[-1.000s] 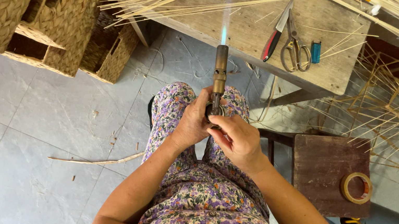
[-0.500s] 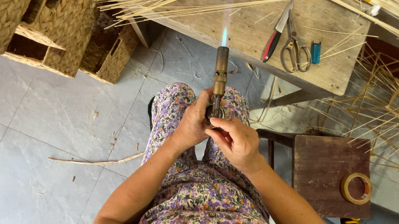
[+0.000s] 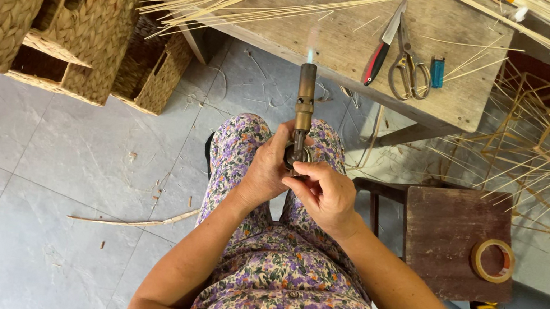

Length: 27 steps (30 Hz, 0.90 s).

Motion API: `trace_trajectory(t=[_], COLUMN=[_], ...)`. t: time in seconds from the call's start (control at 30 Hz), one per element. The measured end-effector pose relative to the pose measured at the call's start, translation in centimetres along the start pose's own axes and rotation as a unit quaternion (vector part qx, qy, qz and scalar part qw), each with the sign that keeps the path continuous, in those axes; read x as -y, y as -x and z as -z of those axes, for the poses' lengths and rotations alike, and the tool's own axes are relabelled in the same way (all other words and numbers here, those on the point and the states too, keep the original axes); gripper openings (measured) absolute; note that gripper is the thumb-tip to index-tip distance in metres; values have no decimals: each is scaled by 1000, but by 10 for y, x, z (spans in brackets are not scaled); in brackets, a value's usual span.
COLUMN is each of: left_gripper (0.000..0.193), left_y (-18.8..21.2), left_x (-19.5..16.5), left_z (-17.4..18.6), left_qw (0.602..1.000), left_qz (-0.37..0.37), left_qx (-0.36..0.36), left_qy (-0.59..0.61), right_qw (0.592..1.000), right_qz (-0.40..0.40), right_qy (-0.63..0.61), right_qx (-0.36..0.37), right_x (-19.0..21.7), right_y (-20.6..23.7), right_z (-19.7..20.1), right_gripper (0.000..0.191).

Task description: The person ignites a handheld blowtorch and repeatedly heats thin bamboo sticks one by one, rotating each stick while passing the flame along its length. The sticks are taken from a pile on the table and returned after heating.

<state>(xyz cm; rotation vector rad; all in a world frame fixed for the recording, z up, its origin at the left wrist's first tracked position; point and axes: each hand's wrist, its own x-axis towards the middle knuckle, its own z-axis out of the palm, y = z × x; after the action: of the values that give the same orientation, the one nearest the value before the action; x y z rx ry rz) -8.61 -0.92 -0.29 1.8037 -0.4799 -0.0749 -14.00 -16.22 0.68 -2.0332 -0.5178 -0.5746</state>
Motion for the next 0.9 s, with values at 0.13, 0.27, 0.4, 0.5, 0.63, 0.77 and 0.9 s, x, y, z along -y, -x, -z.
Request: trace_trajectory(t=[0.13, 0.27, 0.4, 0.5, 0.63, 0.77, 0.9], left_gripper=[78, 78, 78, 78, 79, 77, 75], left_y=[0, 0, 0, 1, 0, 1, 2], left_x=[1, 1, 1, 1, 0, -1, -2], left_z=[0, 0, 0, 0, -1, -1, -2], left_qw=[1000, 1000, 1000, 1000, 1000, 1000, 1000], left_qz=[-6, -5, 2, 2, -6, -13, -15], left_qx=[-2, -1, 0, 1, 1, -2, -4], left_qy=[-3, 2, 1, 5, 2, -12, -22], right_qw=[1000, 1000, 1000, 1000, 999, 992, 969], right_qz=[0, 3, 4, 2, -15, -65, -135], right_qy=[0, 3, 2, -3, -33, -103, -194], right_qx=[1, -2, -6, -4, 13, 8, -70], right_x=[-1, -1, 1, 1, -1, -10, -25], right_y=[1, 0, 0, 0, 5, 18, 31], right_z=[0, 0, 0, 0, 3, 12, 15], right_gripper=[40, 40, 40, 39, 44, 47, 37])
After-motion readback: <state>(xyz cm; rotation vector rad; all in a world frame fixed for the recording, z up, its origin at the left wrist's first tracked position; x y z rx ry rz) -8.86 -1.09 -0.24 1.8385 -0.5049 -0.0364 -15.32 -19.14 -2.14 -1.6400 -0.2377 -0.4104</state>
